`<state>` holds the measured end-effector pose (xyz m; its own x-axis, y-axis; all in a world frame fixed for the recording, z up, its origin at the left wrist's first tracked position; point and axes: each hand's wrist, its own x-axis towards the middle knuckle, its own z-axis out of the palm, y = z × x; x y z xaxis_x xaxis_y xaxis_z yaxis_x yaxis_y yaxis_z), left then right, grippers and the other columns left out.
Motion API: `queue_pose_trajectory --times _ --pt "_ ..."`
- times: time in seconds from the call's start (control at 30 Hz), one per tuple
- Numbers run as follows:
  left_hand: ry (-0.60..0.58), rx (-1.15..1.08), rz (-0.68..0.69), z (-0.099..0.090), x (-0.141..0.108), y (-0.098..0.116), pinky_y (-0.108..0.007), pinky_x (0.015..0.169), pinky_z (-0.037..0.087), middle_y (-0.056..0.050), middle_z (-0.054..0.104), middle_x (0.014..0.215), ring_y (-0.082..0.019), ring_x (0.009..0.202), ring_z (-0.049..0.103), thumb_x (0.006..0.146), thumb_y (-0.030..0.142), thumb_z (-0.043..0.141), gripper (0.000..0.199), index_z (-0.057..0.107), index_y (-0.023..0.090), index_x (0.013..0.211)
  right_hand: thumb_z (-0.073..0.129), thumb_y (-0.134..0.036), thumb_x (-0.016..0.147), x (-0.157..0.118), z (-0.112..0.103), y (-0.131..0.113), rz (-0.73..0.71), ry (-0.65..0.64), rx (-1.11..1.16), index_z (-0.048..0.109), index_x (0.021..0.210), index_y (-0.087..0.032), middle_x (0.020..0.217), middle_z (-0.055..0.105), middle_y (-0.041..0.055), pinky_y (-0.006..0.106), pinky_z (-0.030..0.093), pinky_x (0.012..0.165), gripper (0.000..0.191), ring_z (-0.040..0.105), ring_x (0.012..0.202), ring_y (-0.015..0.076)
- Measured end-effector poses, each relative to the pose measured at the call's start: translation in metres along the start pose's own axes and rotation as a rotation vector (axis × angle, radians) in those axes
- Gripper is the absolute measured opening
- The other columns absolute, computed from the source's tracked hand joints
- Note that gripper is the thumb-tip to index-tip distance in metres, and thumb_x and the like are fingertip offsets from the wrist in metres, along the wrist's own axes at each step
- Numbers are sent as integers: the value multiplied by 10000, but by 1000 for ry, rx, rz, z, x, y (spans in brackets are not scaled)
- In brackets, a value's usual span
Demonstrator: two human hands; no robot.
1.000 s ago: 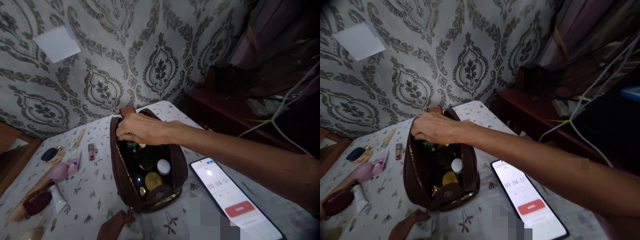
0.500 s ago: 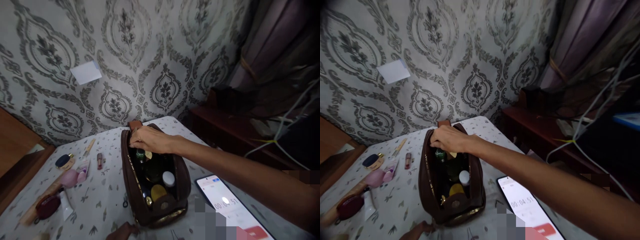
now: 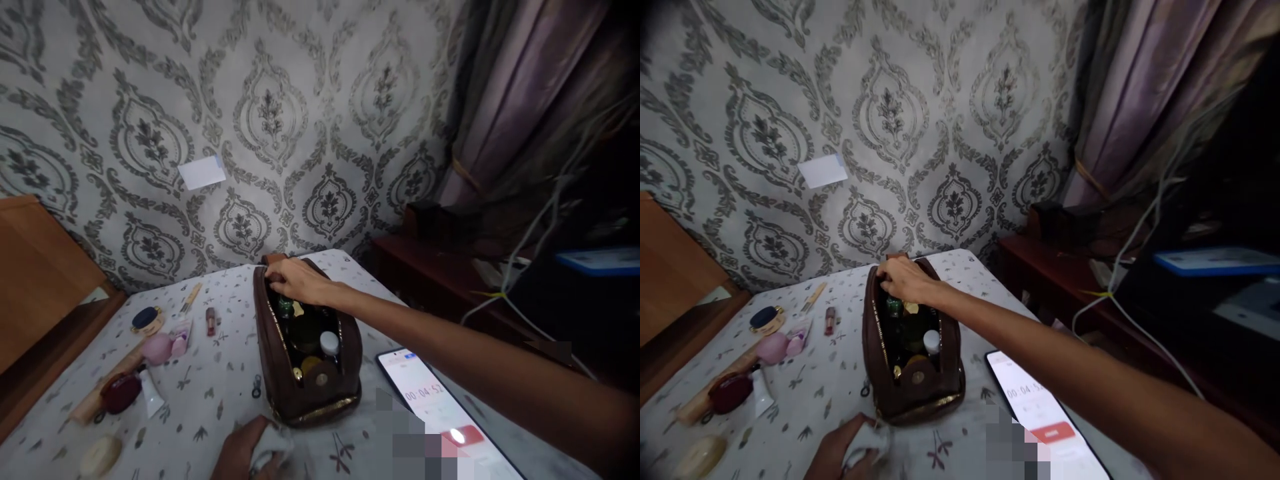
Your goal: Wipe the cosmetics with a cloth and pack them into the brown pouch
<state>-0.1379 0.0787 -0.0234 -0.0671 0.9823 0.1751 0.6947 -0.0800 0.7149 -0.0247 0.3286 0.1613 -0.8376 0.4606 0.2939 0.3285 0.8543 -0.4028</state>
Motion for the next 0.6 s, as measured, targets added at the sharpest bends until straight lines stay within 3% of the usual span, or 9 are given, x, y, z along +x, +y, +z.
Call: queue_pose_trajectory --times 0.2,0.37,0.5,0.6 --pt "52 -118 -70 -1 -4 17 -252 768 518 -57 711 828 -192 780 635 875 503 520 352 679 201 966 607 -112 738 4 7 -11 160 -6 84 728 856 -157 718 666 1 216 381 595 174 574 652 129" --pt "158 -217 -194 4 -14 6 -297 844 508 -95 693 1029 -246 956 621 805 557 596 469 669 198 1099 595 -159 789 6 1 -10 195 34 113 734 887 -138 789 720 32 212 439 635 172 640 711 145" --pt "205 -274 -358 -8 -17 -4 -333 836 518 -106 669 1100 -234 862 650 762 566 639 605 614 181 1228 552 -130 793 -5 -8 -14 220 228 217 726 870 -147 772 732 33 211 473 634 191 664 703 150" --pt "211 -295 -326 -28 -19 3 -339 863 507 -96 677 1089 -243 909 642 759 570 635 586 628 191 1205 519 -121 790 -19 -9 -21 203 375 325 715 837 -147 719 722 23 209 482 623 203 663 669 147"
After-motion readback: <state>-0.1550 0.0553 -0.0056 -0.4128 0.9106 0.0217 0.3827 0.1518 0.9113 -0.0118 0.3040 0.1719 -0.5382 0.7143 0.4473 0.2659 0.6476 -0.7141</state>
